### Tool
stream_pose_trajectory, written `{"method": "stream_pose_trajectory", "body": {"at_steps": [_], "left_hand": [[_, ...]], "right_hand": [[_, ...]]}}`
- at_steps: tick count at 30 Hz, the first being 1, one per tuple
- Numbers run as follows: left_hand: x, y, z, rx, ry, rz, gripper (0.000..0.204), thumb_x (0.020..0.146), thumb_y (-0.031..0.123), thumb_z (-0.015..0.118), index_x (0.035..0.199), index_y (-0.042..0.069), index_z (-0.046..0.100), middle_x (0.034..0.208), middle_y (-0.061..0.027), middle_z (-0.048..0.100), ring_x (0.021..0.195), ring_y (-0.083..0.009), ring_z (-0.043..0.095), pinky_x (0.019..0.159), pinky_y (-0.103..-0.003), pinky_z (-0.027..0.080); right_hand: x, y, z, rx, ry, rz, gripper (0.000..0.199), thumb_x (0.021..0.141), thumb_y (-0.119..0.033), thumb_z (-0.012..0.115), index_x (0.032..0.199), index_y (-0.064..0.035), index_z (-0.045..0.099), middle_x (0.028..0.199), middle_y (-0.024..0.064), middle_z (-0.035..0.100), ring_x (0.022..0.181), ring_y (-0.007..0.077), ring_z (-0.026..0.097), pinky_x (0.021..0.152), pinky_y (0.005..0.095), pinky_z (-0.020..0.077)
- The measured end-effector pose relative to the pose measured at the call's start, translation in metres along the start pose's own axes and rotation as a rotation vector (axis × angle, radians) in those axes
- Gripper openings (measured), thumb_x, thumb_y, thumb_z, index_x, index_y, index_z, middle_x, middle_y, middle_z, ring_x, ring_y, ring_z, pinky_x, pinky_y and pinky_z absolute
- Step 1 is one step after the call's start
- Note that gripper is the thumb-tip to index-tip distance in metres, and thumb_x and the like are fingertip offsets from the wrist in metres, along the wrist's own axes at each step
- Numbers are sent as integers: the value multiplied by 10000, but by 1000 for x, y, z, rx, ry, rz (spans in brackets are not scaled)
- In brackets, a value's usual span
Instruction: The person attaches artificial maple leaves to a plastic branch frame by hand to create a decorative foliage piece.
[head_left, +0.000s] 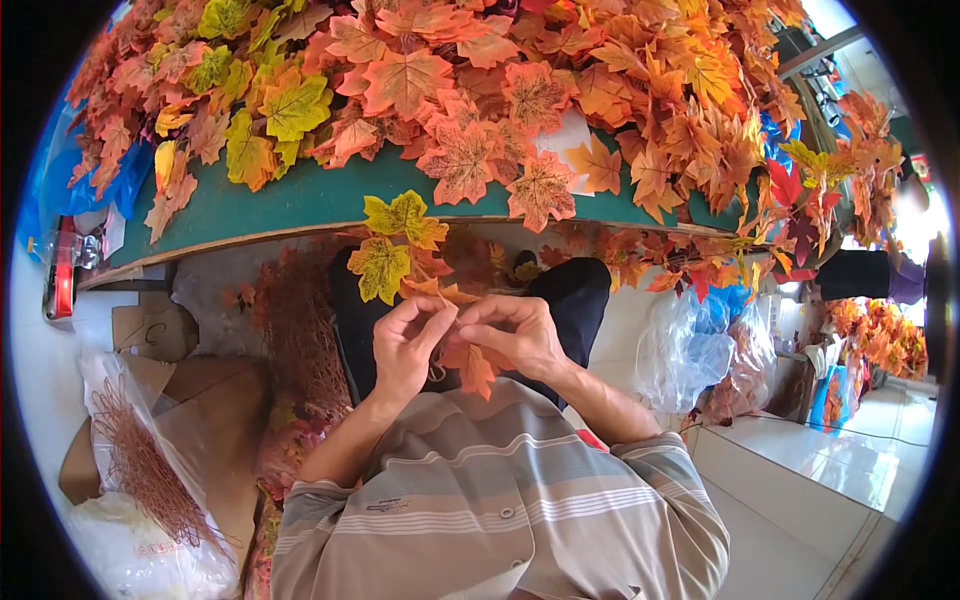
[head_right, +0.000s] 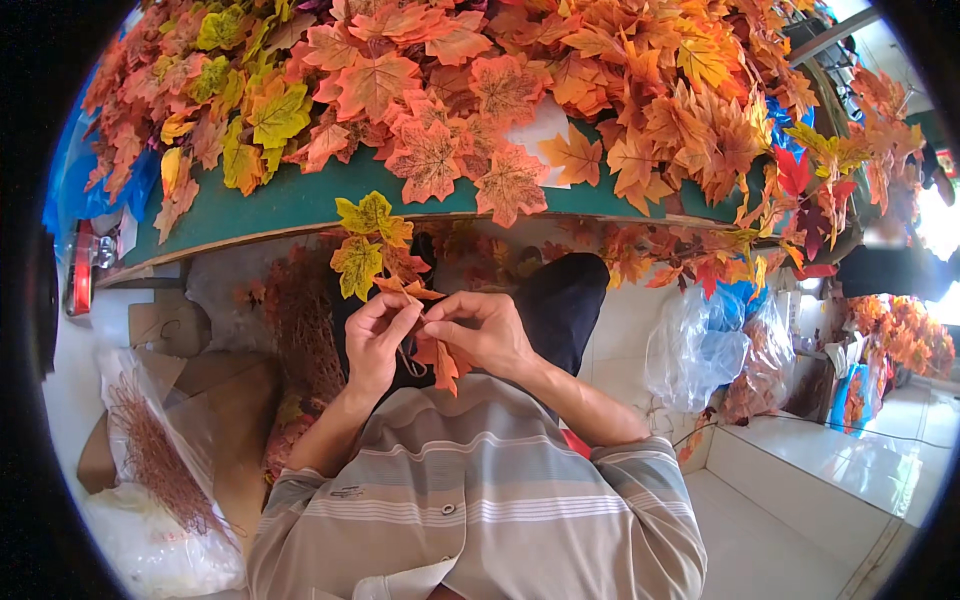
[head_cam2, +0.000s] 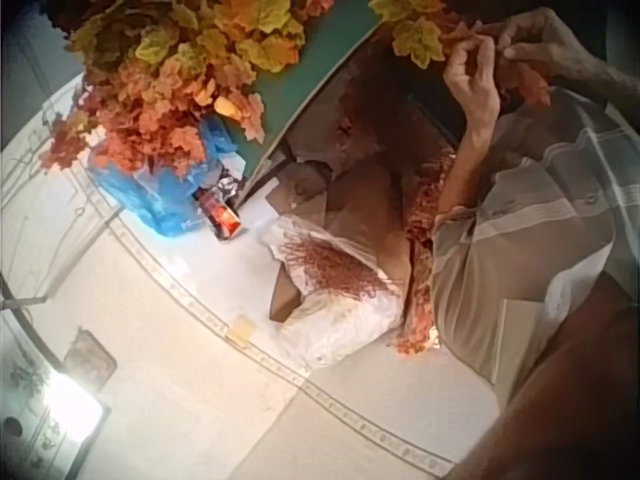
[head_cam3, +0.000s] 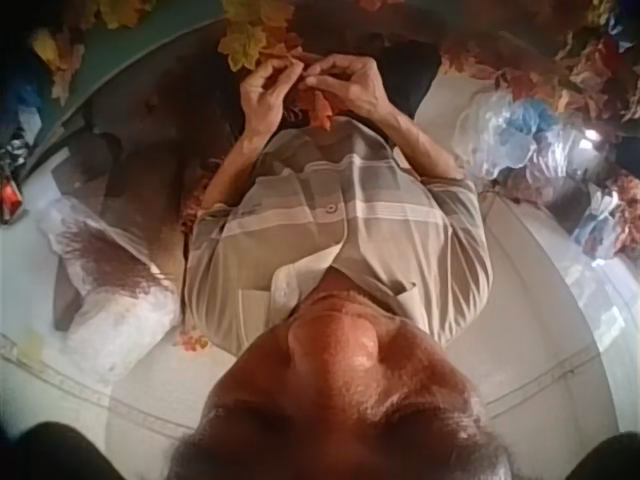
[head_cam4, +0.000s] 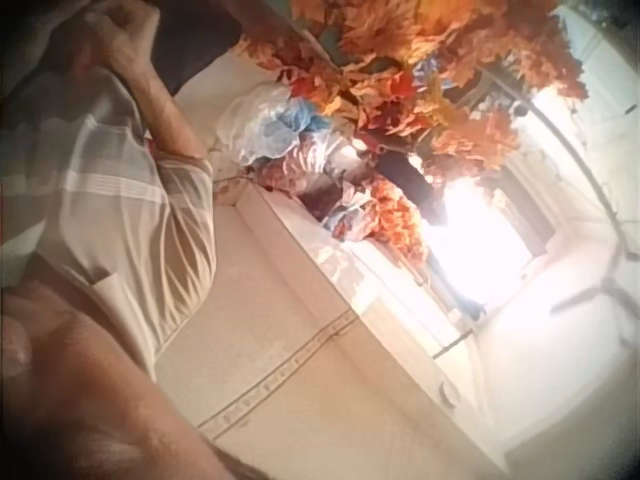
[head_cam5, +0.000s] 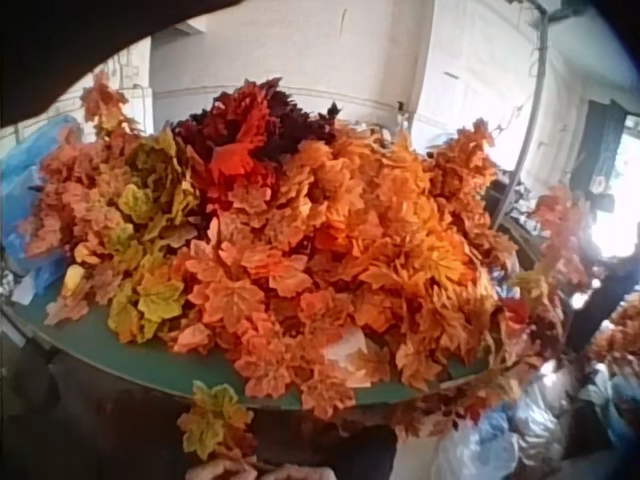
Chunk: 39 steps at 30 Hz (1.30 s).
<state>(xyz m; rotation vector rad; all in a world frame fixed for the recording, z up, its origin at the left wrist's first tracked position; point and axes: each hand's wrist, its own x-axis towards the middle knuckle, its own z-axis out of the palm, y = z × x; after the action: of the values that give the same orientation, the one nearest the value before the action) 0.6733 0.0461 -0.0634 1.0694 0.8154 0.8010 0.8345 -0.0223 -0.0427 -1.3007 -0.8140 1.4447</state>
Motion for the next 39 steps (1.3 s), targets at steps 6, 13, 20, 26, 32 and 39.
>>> {"method": "stream_pose_trajectory", "body": {"at_steps": [6, 13, 20, 26, 32, 39], "left_hand": [[-1, 0, -1, 21, -10, 2, 59, 877, 49, 647, 884, -7, 631, 779, 10, 630, 699, -41, 564, 640, -183, 443], [-5, 2, 0, 100, -28, 64, 60, 869, 33, 651, 881, -20, 627, 847, -11, 623, 756, -51, 559, 681, -193, 449], [-5, -1, 0, 225, -44, 168, 51, 856, 13, 651, 857, -30, 623, 848, -31, 616, 764, -65, 570, 682, -200, 453], [-6, 2, -4, 64, -47, -18, 32, 863, -2, 638, 847, -30, 640, 838, -35, 618, 738, -75, 597, 665, -195, 467], [-12, -11, -9, 64, -53, 71, 36, 860, -10, 638, 868, -43, 649, 835, -45, 628, 719, -75, 606, 642, -200, 479], [-1, -15, -17, -217, -131, -302, 189, 935, 113, 561, 1026, -30, 646, 873, -72, 660, 754, -109, 637, 641, -235, 539]], "right_hand": [[0, 13, 1, 186, -8, -14, 134, 860, -58, 663, 952, 37, 643, 852, 100, 702, 757, 99, 646, 641, 223, 523], [-3, 6, 1, 138, -5, 17, 121, 860, -49, 660, 943, 37, 639, 850, 97, 697, 751, 103, 652, 639, 225, 528], [-3, 5, 3, 46, 29, -19, 104, 863, -48, 654, 924, 35, 633, 837, 98, 692, 758, 112, 654, 667, 233, 525], [-1, 12, 8, -151, 73, -154, 105, 827, -44, 680, 866, 42, 634, 805, 82, 664, 757, 121, 642, 682, 247, 507], [-3, 9, 13, -160, 108, -146, 63, 832, -25, 672, 829, 32, 646, 854, 62, 641, 726, 98, 635, 640, 232, 499], [20, 19, -4, -233, 87, -250, 92, 818, -38, 679, 845, 42, 645, 826, 76, 632, 732, 112, 621, 647, 243, 481]]}}
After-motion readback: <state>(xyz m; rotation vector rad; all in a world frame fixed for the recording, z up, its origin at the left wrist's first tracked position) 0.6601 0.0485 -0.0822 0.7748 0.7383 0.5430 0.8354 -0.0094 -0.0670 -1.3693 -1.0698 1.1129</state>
